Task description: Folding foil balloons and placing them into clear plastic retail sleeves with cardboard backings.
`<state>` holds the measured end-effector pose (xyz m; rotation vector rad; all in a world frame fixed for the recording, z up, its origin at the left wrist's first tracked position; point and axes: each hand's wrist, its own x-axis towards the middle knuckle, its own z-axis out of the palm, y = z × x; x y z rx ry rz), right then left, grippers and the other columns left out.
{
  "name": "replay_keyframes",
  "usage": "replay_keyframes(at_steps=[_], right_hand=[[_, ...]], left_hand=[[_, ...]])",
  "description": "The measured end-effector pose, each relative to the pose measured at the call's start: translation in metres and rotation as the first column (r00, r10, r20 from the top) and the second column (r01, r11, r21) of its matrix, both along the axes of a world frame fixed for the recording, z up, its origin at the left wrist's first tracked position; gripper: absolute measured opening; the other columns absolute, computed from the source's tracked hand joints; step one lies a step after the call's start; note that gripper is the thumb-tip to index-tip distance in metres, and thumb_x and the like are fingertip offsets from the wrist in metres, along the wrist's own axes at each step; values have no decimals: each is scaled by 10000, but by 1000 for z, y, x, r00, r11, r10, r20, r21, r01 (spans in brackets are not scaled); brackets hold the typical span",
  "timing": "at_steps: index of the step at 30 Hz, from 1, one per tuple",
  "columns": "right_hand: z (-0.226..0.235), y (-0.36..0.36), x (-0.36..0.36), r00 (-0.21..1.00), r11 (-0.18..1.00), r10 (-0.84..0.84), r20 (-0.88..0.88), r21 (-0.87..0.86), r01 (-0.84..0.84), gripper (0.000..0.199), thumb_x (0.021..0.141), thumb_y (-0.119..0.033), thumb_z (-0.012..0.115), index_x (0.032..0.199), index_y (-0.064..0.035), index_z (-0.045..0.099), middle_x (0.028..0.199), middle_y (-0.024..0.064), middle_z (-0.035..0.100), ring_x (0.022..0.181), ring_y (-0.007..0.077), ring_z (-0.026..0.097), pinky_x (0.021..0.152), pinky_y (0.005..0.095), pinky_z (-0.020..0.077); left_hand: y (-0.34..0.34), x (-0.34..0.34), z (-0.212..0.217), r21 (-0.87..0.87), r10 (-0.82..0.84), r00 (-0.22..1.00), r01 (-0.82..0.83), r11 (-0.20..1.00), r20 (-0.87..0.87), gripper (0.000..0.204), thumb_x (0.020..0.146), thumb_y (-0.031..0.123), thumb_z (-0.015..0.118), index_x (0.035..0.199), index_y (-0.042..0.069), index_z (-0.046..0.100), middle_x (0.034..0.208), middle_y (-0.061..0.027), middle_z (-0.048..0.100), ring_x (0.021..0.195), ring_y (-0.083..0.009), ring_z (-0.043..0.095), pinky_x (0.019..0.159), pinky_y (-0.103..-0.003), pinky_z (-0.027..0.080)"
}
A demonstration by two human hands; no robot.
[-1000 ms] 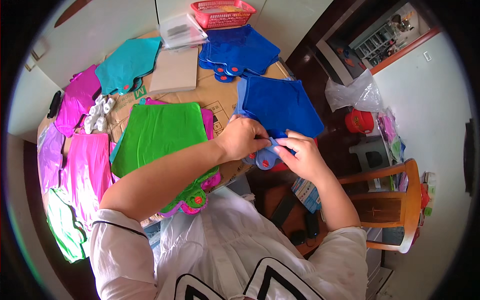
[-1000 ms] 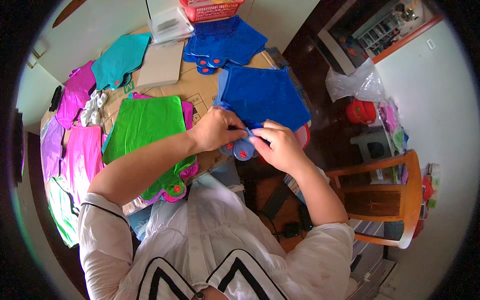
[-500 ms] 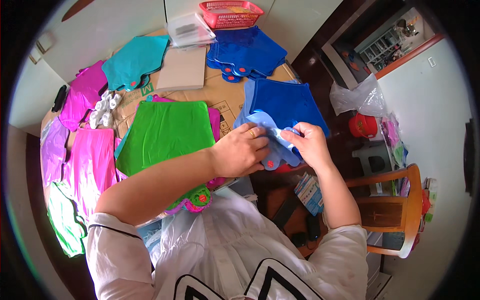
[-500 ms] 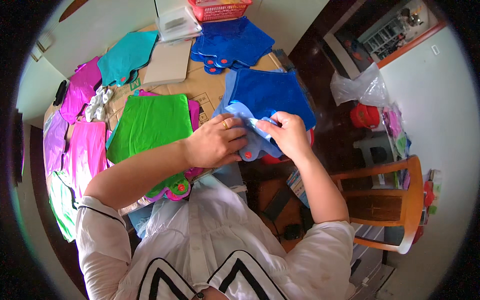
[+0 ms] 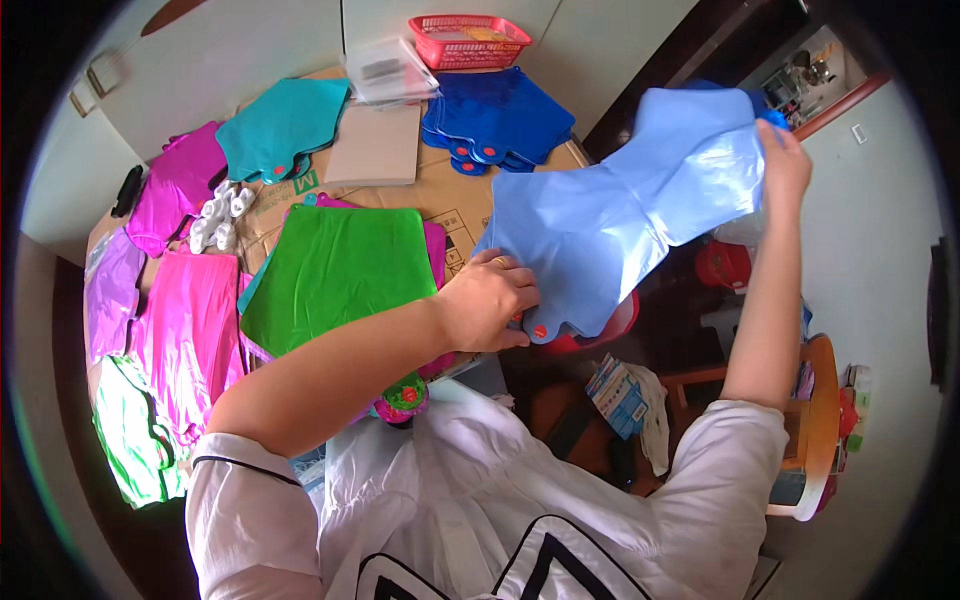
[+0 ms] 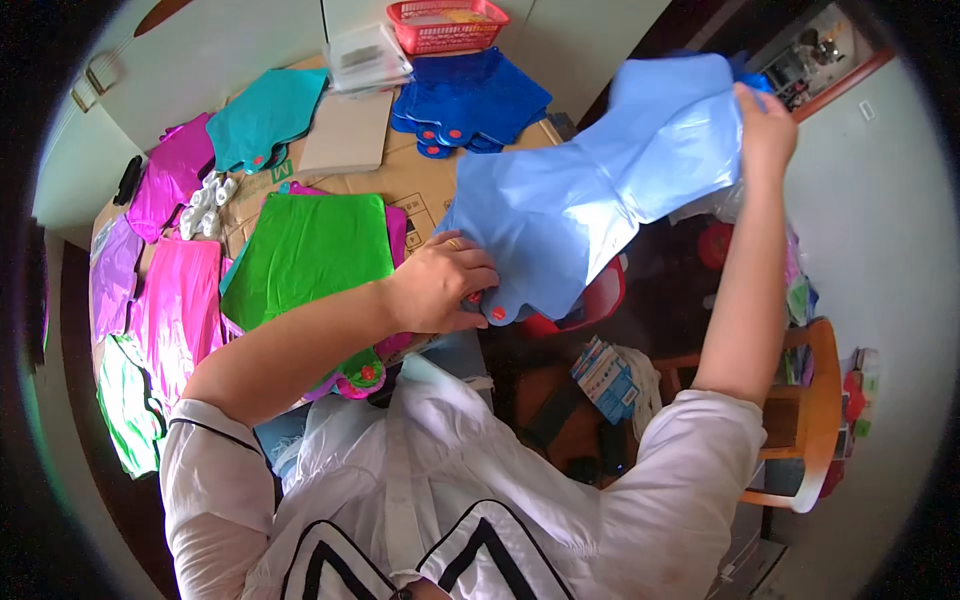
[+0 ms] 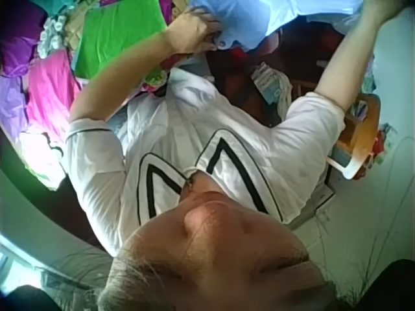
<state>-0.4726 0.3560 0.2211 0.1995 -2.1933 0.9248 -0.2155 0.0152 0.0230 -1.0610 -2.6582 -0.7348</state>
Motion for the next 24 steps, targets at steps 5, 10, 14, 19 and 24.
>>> replay_keyframes(at_steps=[5,10,14,19,24], right_hand=[[63,-82,68,991,962,44,-128,275,-8,409,840,-409,709,1046,-56,728,948,104,729,858,184,665,814,296,487],[102,-58,33,970,989,-34,-239,130,67,419,838,-435,697,1055,-77,729,961,99,729,875,188,664,824,297,485],[109,-49,20,981,996,18,-194,84,-2,395,841,-401,714,1047,-64,732,931,86,723,846,142,645,800,263,480],[80,-82,58,983,983,95,-160,169,-67,351,866,-345,720,1035,-38,737,878,19,696,764,67,587,733,198,459],[44,-118,84,964,958,262,-36,126,-256,352,862,-332,726,980,-1,719,757,-5,652,712,38,528,676,215,439]], left_hand=[[1,5,2,-70,74,997,-75,995,-9,481,671,388,790,1017,82,658,1054,-90,606,1122,-299,572,1050,-498,387],[12,13,15,-130,118,992,-122,984,-32,518,714,459,746,1055,81,651,1060,-98,605,1107,-304,576,1051,-550,358],[31,18,9,-138,216,974,-224,965,-70,643,679,489,760,1161,87,620,1075,-100,586,1098,-312,557,1047,-561,357],[33,14,1,-108,193,980,-197,974,-49,607,694,422,742,1205,115,626,1093,-108,547,1124,-318,516,1058,-551,352],[17,12,6,-138,188,982,-188,973,-9,567,695,364,729,1198,119,634,1106,-116,542,1120,-320,518,1055,-562,346]])
